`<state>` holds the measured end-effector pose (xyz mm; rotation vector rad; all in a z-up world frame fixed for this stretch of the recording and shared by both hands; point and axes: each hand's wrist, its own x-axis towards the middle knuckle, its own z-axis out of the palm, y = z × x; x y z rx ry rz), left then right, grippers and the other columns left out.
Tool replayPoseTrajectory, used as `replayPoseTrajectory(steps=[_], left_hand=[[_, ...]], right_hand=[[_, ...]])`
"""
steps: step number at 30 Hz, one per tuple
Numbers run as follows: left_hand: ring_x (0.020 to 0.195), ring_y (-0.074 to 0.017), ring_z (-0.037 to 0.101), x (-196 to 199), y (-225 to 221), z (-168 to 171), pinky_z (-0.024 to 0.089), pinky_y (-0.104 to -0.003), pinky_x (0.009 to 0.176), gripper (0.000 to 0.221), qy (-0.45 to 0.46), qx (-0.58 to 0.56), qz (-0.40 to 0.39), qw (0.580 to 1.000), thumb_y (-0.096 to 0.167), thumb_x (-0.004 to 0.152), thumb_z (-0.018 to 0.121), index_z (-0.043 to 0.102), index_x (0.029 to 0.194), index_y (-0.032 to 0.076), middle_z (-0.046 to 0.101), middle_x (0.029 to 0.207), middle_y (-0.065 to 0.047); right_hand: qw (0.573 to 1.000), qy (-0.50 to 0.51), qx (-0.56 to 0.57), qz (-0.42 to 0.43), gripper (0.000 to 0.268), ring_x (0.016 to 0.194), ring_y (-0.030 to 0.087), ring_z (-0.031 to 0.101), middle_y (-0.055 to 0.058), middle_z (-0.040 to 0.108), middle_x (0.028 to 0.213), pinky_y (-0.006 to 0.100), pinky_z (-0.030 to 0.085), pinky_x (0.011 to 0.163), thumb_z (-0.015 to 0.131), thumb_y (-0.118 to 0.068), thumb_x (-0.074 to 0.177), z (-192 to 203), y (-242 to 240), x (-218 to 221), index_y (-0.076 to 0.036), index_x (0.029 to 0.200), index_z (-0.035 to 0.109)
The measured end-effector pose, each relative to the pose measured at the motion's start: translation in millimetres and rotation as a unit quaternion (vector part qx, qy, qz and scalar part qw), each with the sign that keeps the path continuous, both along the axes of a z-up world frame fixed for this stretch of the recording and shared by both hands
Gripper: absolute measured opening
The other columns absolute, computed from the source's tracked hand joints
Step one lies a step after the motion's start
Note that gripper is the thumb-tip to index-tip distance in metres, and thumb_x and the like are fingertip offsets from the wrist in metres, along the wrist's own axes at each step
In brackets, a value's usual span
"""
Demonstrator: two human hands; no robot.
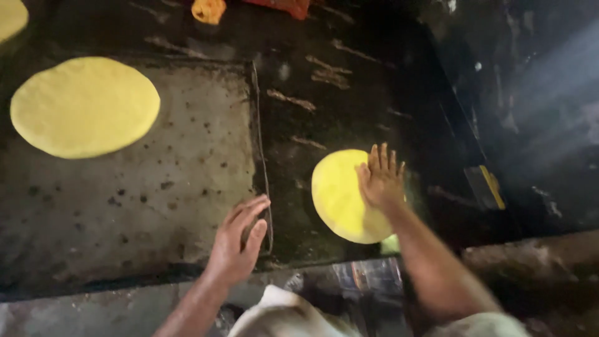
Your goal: Flattening yellow dough rounds by hand and arranging them on metal baking sheets.
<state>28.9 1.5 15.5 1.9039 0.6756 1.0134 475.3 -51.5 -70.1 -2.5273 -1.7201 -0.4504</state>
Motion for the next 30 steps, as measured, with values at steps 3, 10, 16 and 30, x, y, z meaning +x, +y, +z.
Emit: replayPoseTrajectory(steps=[3,10,16,30], left_hand=[[0.132,-0.0354,0.060,-11,-17,-9,0.046,-0.044,0.110,0.038,0.004,-0.015,0.016,1.000,0.026,0.103,0.056,0.065,0.133,0.005,0.065,0.140,-0.018],[0.131,-0.0358,0.060,-17,-3,-8,0.047,-0.044,0.108,0.039,0.019,-0.007,0.033,0.999,0.028,0.103,0.055,0.065,0.133,0.006,0.066,0.138,-0.017],[0.133,-0.0370,0.058,-16,-6,-3,0.045,-0.045,0.108,0.040,0.012,0.015,0.020,1.000,0.029,0.103,0.055,0.064,0.134,0.005,0.064,0.139,-0.019],[0.132,-0.0383,0.058,-16,-11,-7,0.045,-0.047,0.108,0.045,0.043,-0.030,0.015,0.998,0.034,0.104,0.052,0.062,0.138,0.006,0.063,0.140,-0.019]], right_hand=[[0.964,0.210,-0.145,-0.074,0.077,0.157,0.043,0.005,0.008,0.003,0.174,0.063,0.006,0.127,0.019,-0.060,0.102,19,12,32,-0.018,0.167,0.012],[0.990,0.114,-0.043,-0.066,0.077,0.158,0.042,0.001,0.012,0.002,0.174,0.061,-0.002,0.125,0.012,-0.061,0.104,19,64,-28,-0.018,0.167,0.008],[0.978,0.208,0.025,-0.021,0.075,0.158,0.042,0.001,0.012,0.006,0.174,0.061,-0.001,0.124,0.015,-0.061,0.105,68,89,-5,-0.019,0.167,0.014],[0.988,0.126,-0.087,0.034,0.069,0.158,0.042,0.007,0.012,0.009,0.174,0.061,0.003,0.126,0.013,-0.055,0.107,18,86,-84,-0.021,0.167,0.014]])
